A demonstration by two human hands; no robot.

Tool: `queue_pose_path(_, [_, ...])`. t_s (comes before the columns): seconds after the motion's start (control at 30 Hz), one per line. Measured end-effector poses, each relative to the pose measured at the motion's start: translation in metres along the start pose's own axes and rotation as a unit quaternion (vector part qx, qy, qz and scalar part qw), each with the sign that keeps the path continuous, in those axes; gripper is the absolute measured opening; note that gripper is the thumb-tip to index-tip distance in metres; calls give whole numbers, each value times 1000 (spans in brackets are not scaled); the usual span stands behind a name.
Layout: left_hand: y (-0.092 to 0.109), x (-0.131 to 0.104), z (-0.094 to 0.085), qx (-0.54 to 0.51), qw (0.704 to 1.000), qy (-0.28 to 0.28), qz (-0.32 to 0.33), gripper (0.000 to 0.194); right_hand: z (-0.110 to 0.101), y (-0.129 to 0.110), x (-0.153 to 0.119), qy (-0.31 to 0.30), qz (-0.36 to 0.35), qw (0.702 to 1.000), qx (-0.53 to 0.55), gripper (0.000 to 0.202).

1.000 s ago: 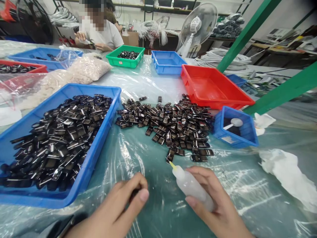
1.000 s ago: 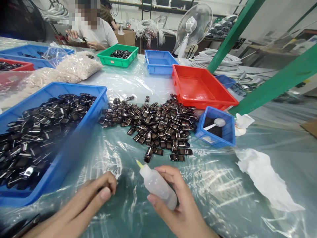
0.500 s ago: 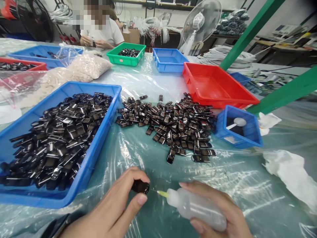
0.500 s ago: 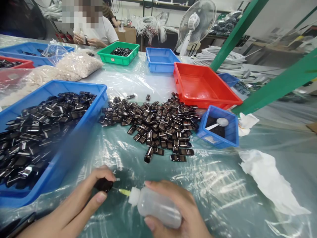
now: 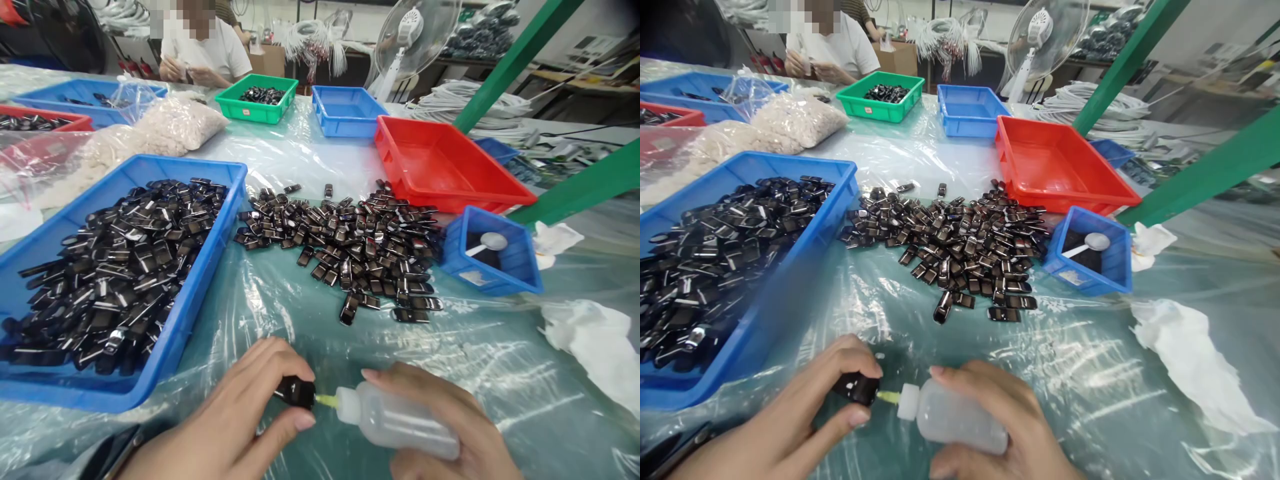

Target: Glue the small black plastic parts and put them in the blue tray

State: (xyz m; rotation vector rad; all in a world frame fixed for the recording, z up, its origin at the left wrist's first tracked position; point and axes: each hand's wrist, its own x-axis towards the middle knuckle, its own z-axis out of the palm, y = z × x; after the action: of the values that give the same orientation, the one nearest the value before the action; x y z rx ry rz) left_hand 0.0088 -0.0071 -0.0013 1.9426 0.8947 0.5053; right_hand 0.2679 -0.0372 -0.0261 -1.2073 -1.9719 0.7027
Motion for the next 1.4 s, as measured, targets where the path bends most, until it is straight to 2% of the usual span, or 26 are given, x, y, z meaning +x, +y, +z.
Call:
queue_pose_path(0.13, [1, -1, 1, 7, 999, 17, 26, 17, -1, -3, 1, -6, 16, 1000, 23, 42])
queue_pose_path(0.23, [1, -1, 0, 16, 999, 2, 28, 17, -3, -7, 3, -13, 16, 999, 40, 36])
queue_pose_path(0.4, [1, -2, 1, 12, 999, 19, 34, 15, -4, -4, -4, -22, 38, 999, -5, 37])
queue_pose_path(0.67, [3, -3, 0, 13, 1000, -8, -5, 19, -4, -1, -16, -36, 81, 996, -31, 37])
queue_pose_path(0.87, [3, -2, 1, 7, 1000, 4, -3, 20, -5, -3, -19, -43, 104, 994, -7, 38])
queue_pose_path(1.0, [1, -2, 4, -18, 999, 30, -3, 17, -6, -6, -13, -40, 95, 995, -6, 36])
queue_pose_path(1.17, [-1, -1, 7, -26, 998, 52, 3, 16, -6, -11, 0, -30, 31, 999, 27, 35])
queue_pose_path(1.3, [1, 0, 5, -20, 1000, 23, -8, 13, -6, -11, 3, -21, 17, 999, 19, 37])
queue_pose_path(1.4, [2, -4, 1, 26, 998, -25, -41, 23, -7, -10, 3, -24, 20, 999, 13, 38])
